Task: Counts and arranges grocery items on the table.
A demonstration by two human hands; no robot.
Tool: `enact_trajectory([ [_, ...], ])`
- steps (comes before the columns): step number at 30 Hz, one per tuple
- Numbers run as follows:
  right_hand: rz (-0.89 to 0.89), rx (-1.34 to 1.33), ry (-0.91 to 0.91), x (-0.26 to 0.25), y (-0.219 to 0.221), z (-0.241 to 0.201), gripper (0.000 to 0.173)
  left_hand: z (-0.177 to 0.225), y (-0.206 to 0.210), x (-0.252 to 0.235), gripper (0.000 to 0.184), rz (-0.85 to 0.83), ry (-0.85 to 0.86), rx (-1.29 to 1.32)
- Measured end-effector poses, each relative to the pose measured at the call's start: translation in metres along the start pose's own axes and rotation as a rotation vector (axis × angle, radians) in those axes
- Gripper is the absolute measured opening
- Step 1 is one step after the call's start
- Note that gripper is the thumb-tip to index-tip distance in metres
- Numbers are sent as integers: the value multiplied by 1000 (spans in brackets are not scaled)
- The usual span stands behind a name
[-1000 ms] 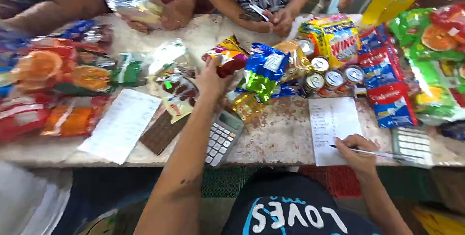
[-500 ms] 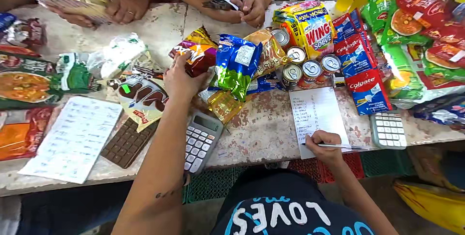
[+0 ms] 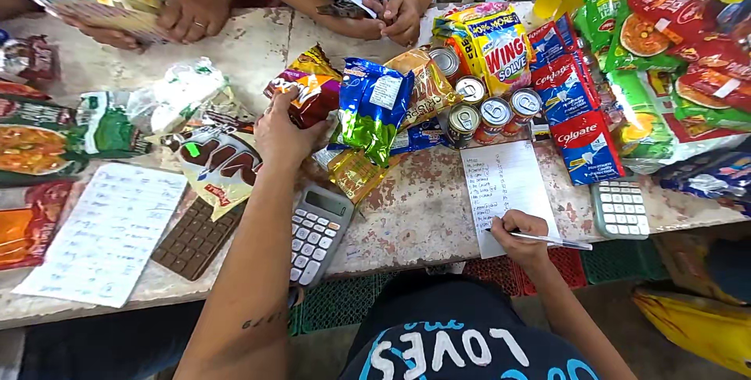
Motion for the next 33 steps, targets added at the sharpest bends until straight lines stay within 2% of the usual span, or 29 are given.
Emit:
enact_trajectory([
  [28,51,28,5,2,-3,1,32,-2,0,-1,76,-14,-36,9],
  [33,96,-68,96,-13,-33,3,26,0,0,0,76,-14,-21,-14],
])
Point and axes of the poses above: each hand's wrist, its own x-axis away from the middle knuckle, its own y-axis out of the palm, z = x × y, the point moved 2 cm from there along -x, towards the middle knuckle, and after that the axes turned 3 degrees about -y, right-handed, at the moved point
